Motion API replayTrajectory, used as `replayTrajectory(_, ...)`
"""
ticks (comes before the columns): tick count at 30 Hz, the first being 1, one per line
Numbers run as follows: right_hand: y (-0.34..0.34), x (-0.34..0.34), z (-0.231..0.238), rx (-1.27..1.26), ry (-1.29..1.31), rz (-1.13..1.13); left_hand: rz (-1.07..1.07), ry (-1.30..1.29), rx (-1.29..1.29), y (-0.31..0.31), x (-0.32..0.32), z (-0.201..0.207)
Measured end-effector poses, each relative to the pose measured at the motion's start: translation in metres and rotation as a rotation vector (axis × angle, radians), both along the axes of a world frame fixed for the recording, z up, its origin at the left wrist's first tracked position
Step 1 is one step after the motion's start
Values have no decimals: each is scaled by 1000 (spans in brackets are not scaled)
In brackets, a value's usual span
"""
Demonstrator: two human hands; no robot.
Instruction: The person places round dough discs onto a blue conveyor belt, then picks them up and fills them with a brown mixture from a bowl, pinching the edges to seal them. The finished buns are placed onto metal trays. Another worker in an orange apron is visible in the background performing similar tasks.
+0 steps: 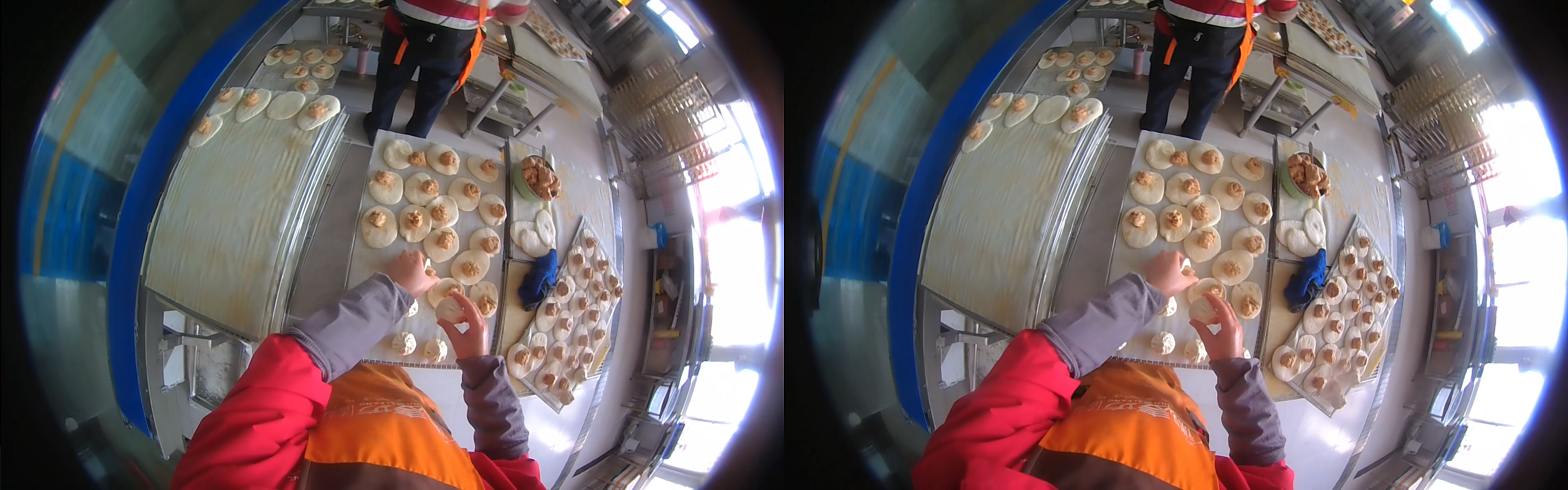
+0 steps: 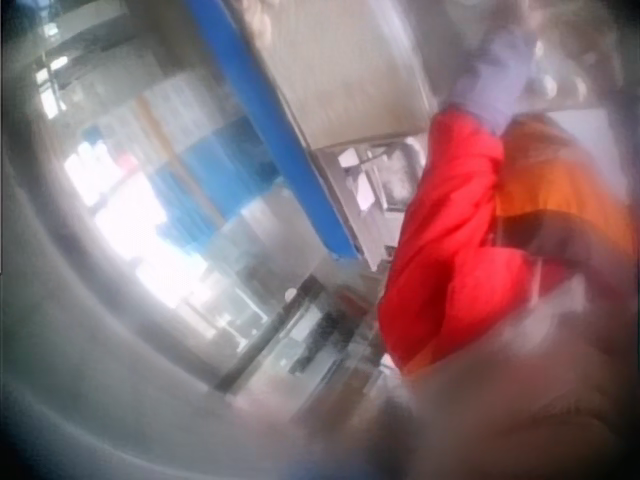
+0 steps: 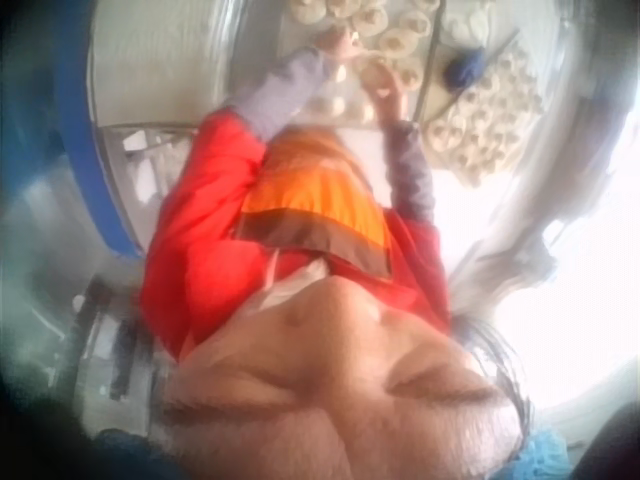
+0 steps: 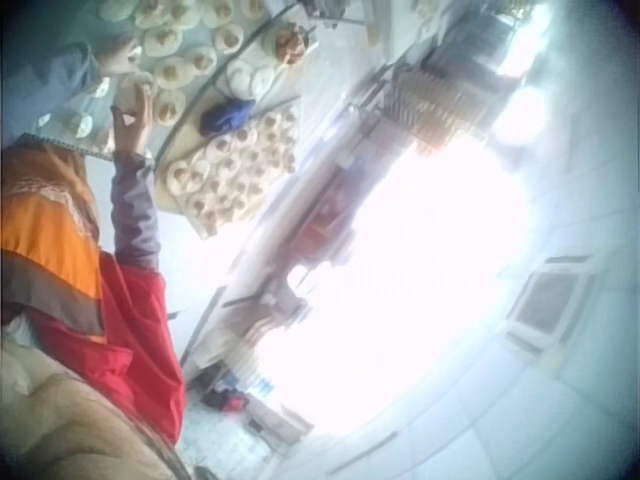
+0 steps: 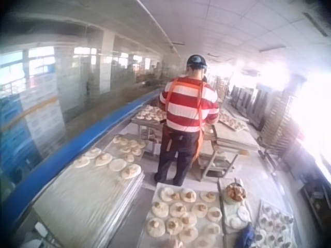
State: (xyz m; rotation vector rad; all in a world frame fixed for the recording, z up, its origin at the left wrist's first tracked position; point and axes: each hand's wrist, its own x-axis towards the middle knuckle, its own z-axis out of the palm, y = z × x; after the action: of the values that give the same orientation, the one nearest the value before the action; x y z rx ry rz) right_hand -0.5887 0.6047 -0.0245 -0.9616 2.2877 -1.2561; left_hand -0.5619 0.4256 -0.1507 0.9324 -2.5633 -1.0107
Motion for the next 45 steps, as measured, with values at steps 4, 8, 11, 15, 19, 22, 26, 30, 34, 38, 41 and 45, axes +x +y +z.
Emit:
replayTrajectory(4, -8, -6, 8, 88, 37, -23, -135, -68, -61, 1, 3, -1)
replayTrajectory(8, -23, -15, 10, -17, -14, -153, -44, 126, 321, -17, 15, 16)
replayTrajectory(11, -49, -13, -3, -344, -188, -244, 70, 347, 793, -63, 51, 45)
replayTrajectory(15, -100, 5, -36, 56, -121, 44, 255, 401, 1359, -129, 143, 91)
replayTrajectory(19, -155, 21, -74, 89, 75, 259, 382, 490, 1345, -131, 215, 118)
replayTrajectory(22, -181, 26, -96, 131, 123, 230, 498, 441, 1320, -119, 244, 125)
replayTrajectory(26, -192, 29, -100, 370, 336, 305, 448, 484, 1353, -105, 260, 128)
replayTrajectory(30, -188, 48, -68, 233, 562, 255, 332, 657, 1613, -96, 260, 139)
replayTrajectory(34, -162, 85, -18, 79, -64, 299, 289, 572, 1428, -82, 258, 155)
replayTrajectory(38, -133, 121, 10, -26, -649, 219, 146, 565, 1208, -63, 254, 163)
replayTrajectory(41, -121, 129, 16, -75, -651, 170, 72, 542, 1065, -51, 253, 161)
replayTrajectory(45, -104, 130, 27, 21, -142, 277, 104, 439, 1055, -36, 252, 153)
